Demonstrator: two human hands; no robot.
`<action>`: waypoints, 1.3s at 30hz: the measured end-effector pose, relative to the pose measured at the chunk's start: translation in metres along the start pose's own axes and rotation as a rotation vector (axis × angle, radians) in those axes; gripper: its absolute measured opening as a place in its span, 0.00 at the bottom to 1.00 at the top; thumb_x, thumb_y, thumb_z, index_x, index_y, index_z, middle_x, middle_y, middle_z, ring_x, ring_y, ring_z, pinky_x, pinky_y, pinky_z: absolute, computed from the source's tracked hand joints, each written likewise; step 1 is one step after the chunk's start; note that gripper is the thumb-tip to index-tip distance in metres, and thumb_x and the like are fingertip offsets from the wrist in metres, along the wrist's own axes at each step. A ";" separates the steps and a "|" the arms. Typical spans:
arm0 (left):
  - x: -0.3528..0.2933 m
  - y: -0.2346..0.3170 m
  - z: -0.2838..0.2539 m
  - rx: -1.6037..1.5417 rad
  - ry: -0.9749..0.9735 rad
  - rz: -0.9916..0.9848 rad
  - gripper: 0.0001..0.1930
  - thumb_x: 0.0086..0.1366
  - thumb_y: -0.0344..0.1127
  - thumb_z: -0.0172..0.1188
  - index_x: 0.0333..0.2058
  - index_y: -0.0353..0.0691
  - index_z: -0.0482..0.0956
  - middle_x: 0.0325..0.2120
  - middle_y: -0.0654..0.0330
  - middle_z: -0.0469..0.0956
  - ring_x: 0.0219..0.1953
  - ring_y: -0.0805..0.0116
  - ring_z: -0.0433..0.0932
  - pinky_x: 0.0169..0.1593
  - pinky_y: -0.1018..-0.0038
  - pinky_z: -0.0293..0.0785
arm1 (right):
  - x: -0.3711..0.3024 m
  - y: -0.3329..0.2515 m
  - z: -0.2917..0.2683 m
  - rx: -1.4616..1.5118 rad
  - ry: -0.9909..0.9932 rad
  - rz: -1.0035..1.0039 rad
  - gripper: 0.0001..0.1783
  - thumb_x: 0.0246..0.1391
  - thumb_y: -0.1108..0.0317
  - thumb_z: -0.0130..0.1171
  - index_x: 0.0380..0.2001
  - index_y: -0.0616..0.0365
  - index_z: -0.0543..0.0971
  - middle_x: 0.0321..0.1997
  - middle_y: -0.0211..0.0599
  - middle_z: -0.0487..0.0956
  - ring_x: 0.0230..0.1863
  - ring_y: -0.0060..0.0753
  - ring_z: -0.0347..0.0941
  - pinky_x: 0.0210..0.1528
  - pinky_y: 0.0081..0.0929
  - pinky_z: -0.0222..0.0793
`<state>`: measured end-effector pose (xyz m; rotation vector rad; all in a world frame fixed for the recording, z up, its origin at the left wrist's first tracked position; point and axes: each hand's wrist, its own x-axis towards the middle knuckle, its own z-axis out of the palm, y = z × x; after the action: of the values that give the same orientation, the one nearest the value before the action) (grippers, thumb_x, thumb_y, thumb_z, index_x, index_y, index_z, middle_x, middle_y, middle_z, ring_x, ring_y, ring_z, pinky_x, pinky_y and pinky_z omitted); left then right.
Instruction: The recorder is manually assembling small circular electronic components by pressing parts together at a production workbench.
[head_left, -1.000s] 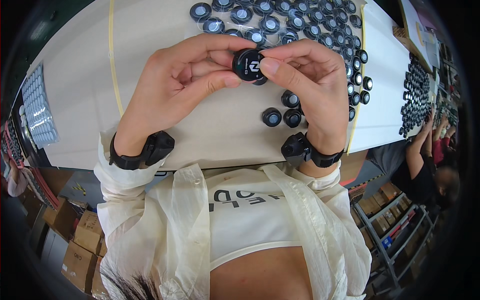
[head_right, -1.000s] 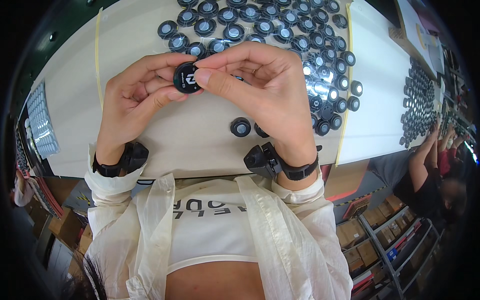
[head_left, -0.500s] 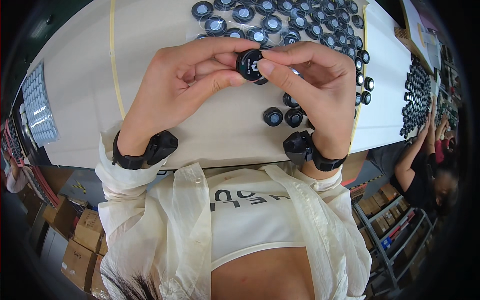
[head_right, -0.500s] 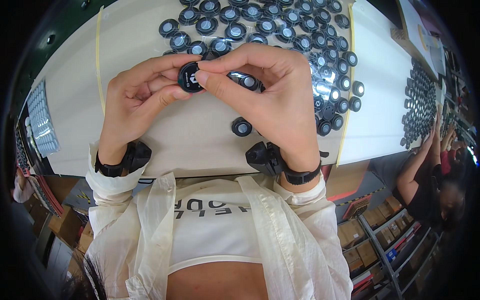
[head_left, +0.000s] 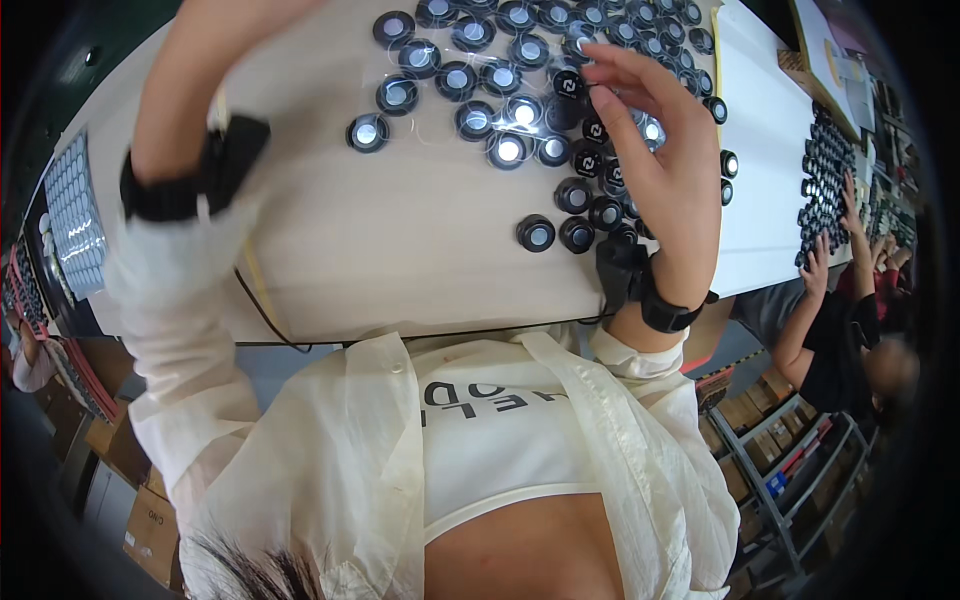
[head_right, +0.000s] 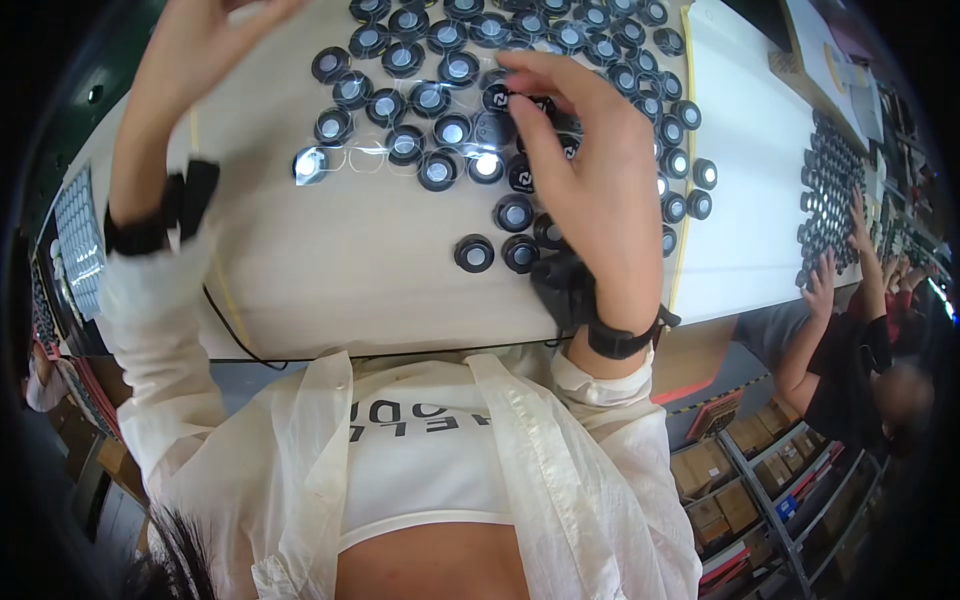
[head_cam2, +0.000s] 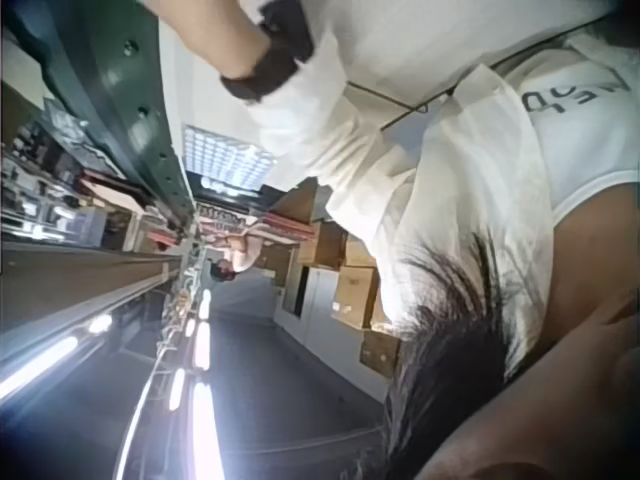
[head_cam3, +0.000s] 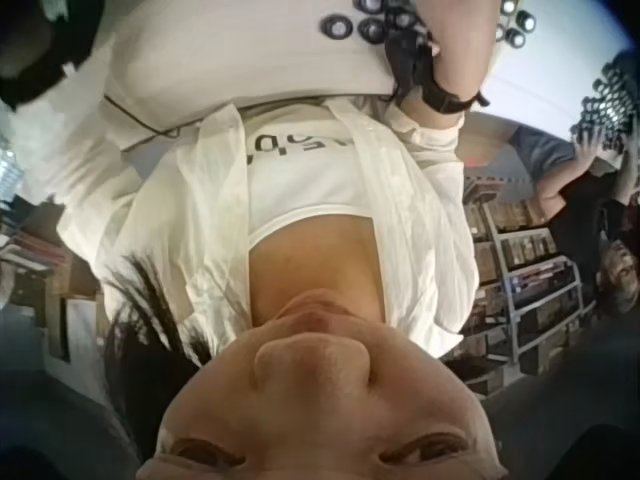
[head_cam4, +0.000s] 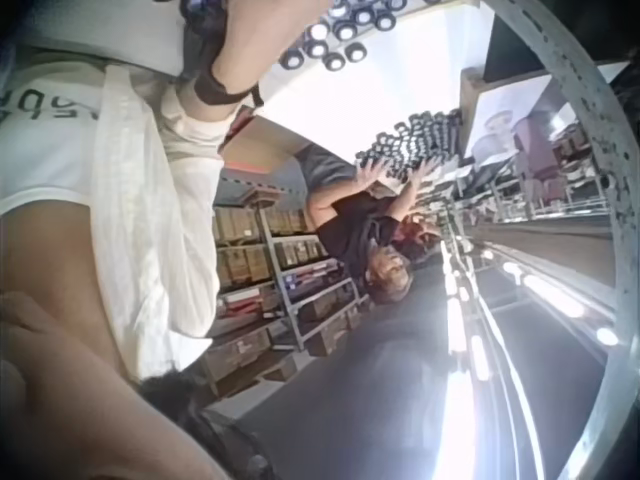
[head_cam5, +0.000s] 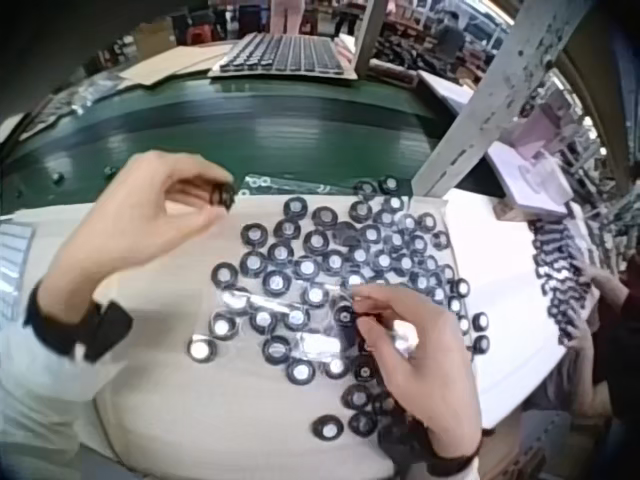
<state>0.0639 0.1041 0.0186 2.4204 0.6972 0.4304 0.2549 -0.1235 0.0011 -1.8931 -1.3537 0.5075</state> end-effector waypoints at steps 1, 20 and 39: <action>0.010 0.002 -0.016 0.076 0.079 0.005 0.15 0.56 0.30 0.61 0.43 0.30 0.81 0.33 0.49 0.83 0.32 0.51 0.81 0.41 0.64 0.78 | 0.005 -0.003 -0.001 -0.052 -0.050 -0.013 0.16 0.52 0.77 0.60 0.45 0.58 0.81 0.39 0.45 0.82 0.41 0.40 0.80 0.45 0.29 0.74; -0.046 0.044 0.094 0.234 -0.182 0.318 0.34 0.65 0.44 0.58 0.66 0.40 0.60 0.69 0.57 0.56 0.70 0.60 0.56 0.71 0.61 0.52 | 0.045 0.002 -0.005 -0.161 -0.390 0.025 0.09 0.47 0.78 0.67 0.35 0.63 0.81 0.28 0.34 0.82 0.30 0.25 0.79 0.35 0.21 0.74; -0.050 0.037 0.098 0.132 -0.111 0.319 0.32 0.63 0.39 0.61 0.64 0.40 0.62 0.66 0.55 0.61 0.68 0.58 0.58 0.69 0.63 0.56 | 0.015 -0.045 -0.013 -0.124 -0.217 -0.114 0.06 0.48 0.77 0.62 0.29 0.64 0.75 0.27 0.43 0.78 0.31 0.44 0.76 0.36 0.34 0.71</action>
<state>0.0804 0.0071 -0.0427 2.6681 0.2987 0.3811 0.2411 -0.1060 0.0445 -1.8879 -1.6582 0.5967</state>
